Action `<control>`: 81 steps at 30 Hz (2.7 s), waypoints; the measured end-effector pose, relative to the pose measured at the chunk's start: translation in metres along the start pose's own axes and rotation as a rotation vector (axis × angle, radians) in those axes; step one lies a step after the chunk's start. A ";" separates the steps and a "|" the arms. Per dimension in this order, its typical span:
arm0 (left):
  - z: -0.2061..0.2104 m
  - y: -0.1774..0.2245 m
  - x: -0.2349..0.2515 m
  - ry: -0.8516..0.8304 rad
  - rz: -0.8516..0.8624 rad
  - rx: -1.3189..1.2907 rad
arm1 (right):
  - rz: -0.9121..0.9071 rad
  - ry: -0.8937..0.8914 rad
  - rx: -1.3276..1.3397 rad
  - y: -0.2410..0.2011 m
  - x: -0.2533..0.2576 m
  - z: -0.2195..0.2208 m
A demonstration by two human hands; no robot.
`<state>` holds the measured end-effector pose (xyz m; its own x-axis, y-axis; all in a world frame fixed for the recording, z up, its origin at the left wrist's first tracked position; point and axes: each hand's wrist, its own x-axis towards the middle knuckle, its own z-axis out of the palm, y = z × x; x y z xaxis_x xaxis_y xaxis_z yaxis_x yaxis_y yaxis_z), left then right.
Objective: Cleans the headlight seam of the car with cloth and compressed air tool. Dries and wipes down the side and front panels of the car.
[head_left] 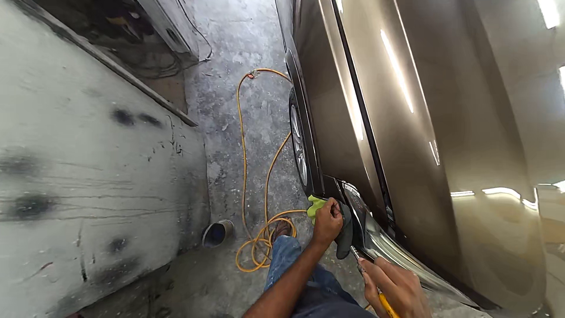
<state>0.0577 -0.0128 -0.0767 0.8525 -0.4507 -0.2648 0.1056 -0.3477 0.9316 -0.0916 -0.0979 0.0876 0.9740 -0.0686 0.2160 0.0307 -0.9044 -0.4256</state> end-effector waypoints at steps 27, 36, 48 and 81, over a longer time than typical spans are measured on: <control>-0.039 -0.001 0.032 -0.356 -0.193 -0.060 | 0.269 0.269 -0.270 -0.030 0.078 0.073; -0.051 0.030 0.059 -0.265 -0.415 -0.403 | 0.293 0.277 -0.252 -0.046 0.080 0.074; -0.041 0.067 0.048 -0.165 -0.627 -0.688 | 0.319 0.306 -0.233 -0.054 0.055 0.060; -0.002 0.087 0.012 -0.165 -0.435 -0.519 | 0.286 0.331 -0.134 -0.061 0.008 0.024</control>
<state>0.0779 -0.0466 0.0014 0.5928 -0.4926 -0.6372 0.6862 -0.1052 0.7197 -0.0802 -0.0326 0.0941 0.8141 -0.4349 0.3848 -0.2797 -0.8744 -0.3966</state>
